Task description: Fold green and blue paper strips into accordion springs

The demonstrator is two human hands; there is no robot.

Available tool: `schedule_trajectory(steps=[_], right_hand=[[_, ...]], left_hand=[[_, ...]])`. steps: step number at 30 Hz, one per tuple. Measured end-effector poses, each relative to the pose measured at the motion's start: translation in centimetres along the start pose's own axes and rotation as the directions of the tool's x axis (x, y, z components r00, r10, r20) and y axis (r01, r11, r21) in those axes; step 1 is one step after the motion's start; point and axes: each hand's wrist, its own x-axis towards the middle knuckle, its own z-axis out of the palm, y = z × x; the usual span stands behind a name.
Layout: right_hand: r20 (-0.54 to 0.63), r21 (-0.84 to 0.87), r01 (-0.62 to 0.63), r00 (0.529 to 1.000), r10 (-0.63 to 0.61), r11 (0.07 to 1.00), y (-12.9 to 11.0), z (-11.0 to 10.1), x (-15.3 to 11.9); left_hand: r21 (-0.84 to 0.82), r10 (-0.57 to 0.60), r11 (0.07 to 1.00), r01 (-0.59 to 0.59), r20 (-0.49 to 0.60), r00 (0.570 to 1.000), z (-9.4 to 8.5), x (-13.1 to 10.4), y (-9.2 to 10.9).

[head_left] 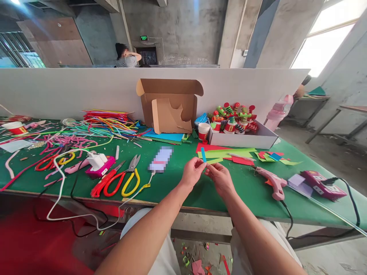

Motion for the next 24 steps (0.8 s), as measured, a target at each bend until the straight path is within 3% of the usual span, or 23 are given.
schedule_trajectory(steps=[12,24], right_hand=[[0.045,-0.068,0.053,0.998,-0.05,0.996,0.1,0.1,-0.2],[-0.005,0.013,0.043,0.999,-0.043,0.999,0.1,0.1,-0.3]], left_hand=[[-0.101,-0.037,0.994,0.03,-0.068,0.997,-0.3,0.1,0.5],[-0.111,-0.076,0.991,0.069,-0.059,0.995,0.0,-0.1,1.2]])
